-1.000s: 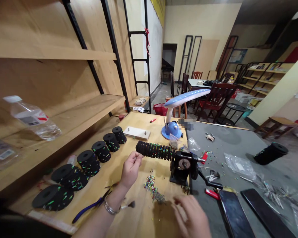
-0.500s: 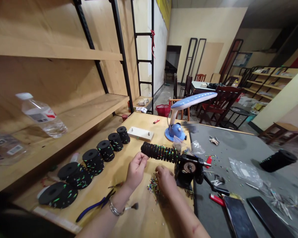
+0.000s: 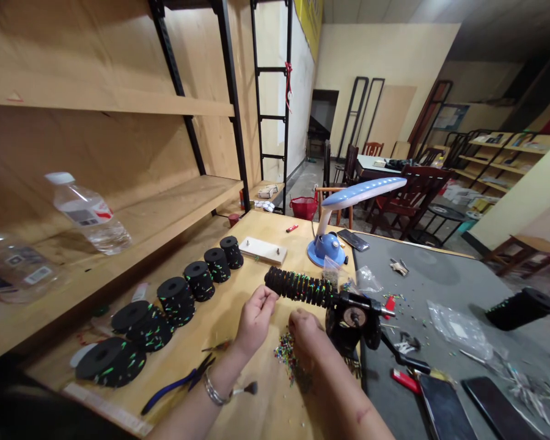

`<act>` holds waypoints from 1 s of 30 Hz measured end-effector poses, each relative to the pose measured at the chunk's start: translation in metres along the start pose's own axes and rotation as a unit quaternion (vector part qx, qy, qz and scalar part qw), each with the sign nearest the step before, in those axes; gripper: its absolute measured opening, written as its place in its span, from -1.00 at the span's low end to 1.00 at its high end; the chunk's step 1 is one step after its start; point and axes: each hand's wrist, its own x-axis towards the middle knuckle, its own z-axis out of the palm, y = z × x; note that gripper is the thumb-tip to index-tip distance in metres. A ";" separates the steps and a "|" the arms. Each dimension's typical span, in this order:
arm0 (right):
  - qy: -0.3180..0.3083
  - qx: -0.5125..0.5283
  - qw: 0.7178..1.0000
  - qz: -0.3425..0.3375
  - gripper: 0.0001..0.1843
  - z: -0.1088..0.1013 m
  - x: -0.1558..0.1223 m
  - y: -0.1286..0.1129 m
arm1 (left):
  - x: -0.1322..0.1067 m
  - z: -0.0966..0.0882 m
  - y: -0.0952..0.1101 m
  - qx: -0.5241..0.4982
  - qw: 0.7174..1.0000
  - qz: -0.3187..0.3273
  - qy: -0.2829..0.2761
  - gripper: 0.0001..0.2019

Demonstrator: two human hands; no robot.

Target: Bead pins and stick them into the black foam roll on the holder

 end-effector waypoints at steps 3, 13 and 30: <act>0.025 -0.006 1.000 -0.006 -0.84 -0.003 -0.009 -0.006 | 0.000 0.000 0.001 -0.008 1.000 0.002 -0.008 -0.76; 0.238 0.075 0.964 -0.095 -0.80 -0.039 -0.051 -0.049 | 0.004 -0.007 -0.002 -0.039 0.997 -0.003 -0.059 -0.73; 0.381 -0.003 0.924 -0.044 -0.67 -0.029 -0.016 -0.078 | 0.011 -0.020 -0.003 -0.014 0.993 0.012 -0.118 -0.74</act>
